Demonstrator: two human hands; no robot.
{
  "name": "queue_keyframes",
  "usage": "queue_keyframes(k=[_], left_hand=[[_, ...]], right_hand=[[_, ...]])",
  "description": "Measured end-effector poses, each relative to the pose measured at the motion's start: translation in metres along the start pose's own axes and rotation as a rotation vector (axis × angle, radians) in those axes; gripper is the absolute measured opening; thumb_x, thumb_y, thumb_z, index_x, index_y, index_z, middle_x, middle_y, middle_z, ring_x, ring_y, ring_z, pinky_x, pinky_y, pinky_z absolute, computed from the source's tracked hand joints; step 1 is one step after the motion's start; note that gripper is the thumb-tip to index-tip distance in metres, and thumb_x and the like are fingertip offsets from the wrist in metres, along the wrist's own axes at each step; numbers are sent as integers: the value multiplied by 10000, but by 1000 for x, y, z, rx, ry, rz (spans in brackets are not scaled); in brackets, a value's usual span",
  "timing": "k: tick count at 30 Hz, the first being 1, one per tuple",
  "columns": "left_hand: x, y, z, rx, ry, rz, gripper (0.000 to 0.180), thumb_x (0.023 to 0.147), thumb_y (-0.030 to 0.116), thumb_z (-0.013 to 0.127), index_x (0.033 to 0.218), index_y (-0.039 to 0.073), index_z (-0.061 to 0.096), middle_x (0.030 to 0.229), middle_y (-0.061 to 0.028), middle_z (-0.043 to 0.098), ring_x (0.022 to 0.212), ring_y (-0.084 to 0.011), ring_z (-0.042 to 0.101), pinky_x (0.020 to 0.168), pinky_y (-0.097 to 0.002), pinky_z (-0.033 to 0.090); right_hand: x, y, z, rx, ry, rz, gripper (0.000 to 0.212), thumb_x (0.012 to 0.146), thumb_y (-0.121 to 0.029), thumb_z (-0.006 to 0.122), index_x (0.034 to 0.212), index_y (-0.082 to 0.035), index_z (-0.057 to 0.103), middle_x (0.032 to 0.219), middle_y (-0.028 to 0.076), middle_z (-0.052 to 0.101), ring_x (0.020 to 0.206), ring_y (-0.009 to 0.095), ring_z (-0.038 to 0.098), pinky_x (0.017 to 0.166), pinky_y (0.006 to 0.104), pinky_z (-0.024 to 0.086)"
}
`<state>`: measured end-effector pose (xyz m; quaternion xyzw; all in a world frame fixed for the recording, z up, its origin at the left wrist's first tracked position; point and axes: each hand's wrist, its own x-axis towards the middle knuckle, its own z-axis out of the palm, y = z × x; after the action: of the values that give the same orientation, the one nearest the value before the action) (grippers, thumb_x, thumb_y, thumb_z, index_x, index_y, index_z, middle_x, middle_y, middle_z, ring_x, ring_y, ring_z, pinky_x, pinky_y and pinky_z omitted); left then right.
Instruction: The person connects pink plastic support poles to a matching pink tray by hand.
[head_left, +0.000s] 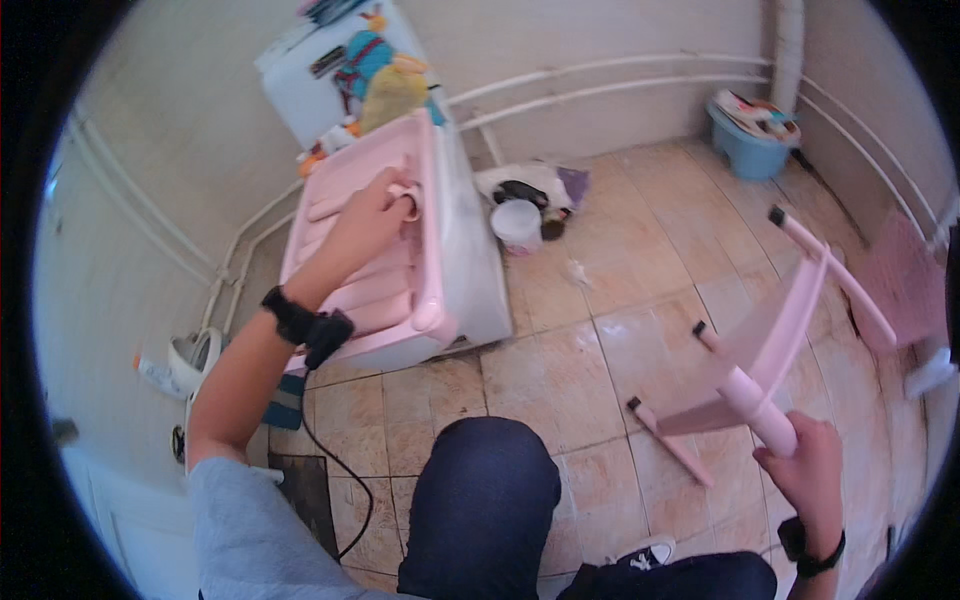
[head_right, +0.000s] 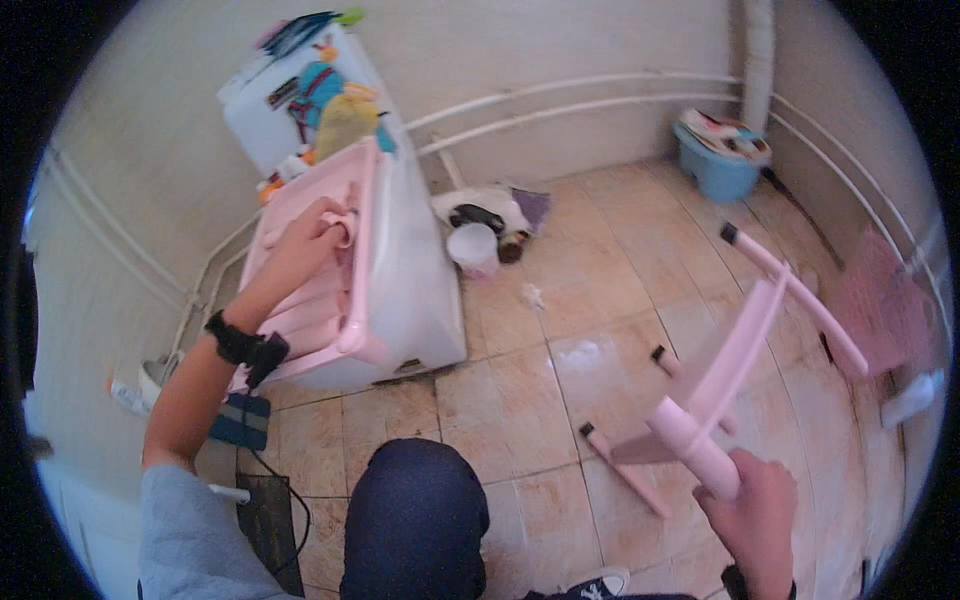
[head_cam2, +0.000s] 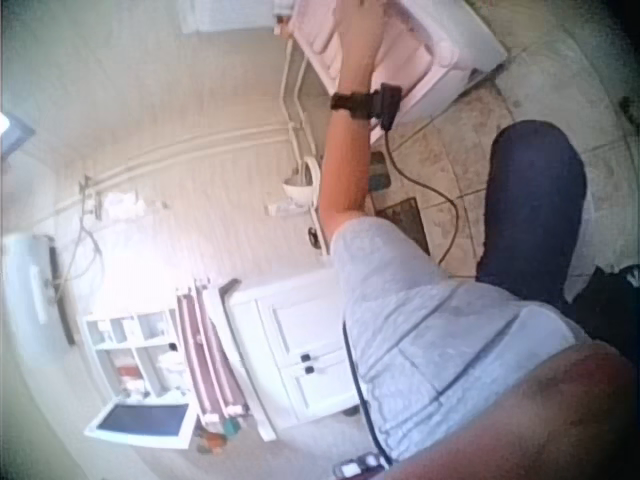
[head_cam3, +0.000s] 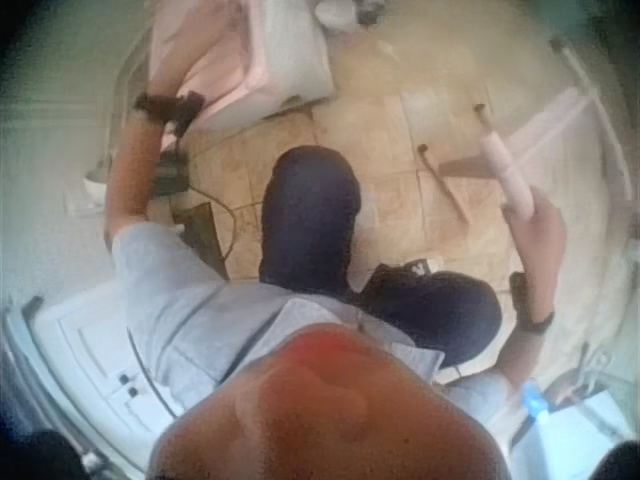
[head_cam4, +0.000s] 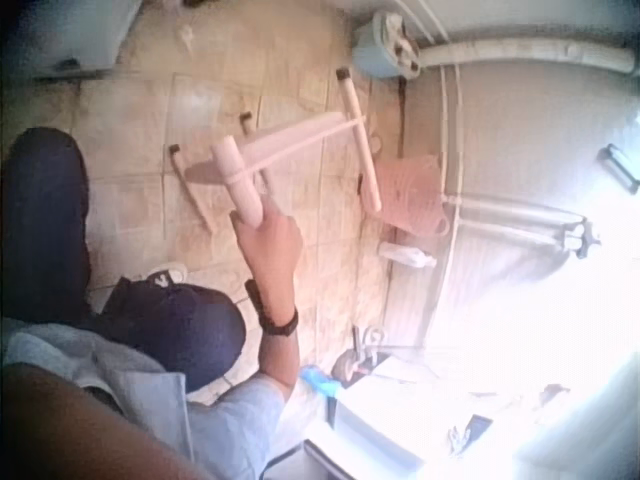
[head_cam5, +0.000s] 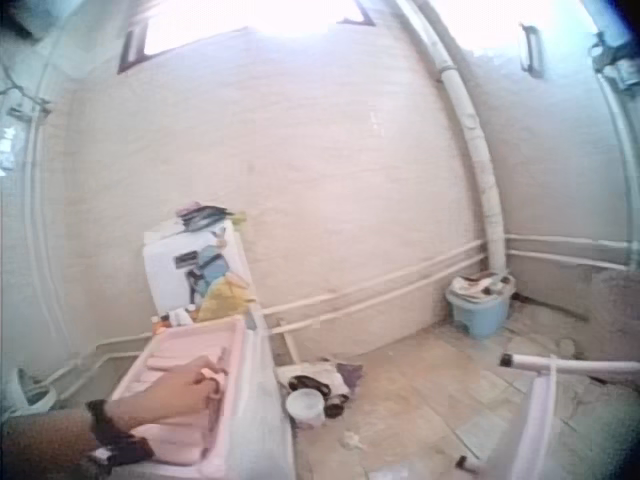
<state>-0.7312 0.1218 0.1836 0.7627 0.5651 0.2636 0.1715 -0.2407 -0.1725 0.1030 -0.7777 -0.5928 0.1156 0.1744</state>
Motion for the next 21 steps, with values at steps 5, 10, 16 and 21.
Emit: queue_keyframes(k=[5,10,16,21], left_hand=[[-10,4,-21,171,-167,-12,354,942,162,636,1258,31,547,1026,-115,668,937,-189,639,788,-322,525],[-21,6,-37,501,-99,241,270,956,105,599,1220,47,608,1149,-76,616,1078,-212,586,952,-326,452],[-136,172,30,262,-184,430,372,877,123,689,1227,29,606,1269,-138,594,1164,-301,562,1013,-412,432],[-138,246,119,133,-555,807,590,743,204,814,1256,51,566,1354,-177,503,1238,-392,502,1015,-463,455]], right_hand=[[13,-3,-1,-20,-71,-100,236,689,-263,796,859,-126,707,745,162,683,734,385,664,668,495,521],[11,-2,-15,28,-74,-97,215,719,-251,776,897,-141,730,758,148,696,743,373,675,675,486,531],[6,-7,-8,-23,-98,-83,199,742,-249,755,912,-148,734,767,137,702,753,361,682,674,473,538],[7,-14,-1,-53,-63,-183,173,749,-238,741,891,-141,717,751,137,694,725,368,679,661,476,534]])
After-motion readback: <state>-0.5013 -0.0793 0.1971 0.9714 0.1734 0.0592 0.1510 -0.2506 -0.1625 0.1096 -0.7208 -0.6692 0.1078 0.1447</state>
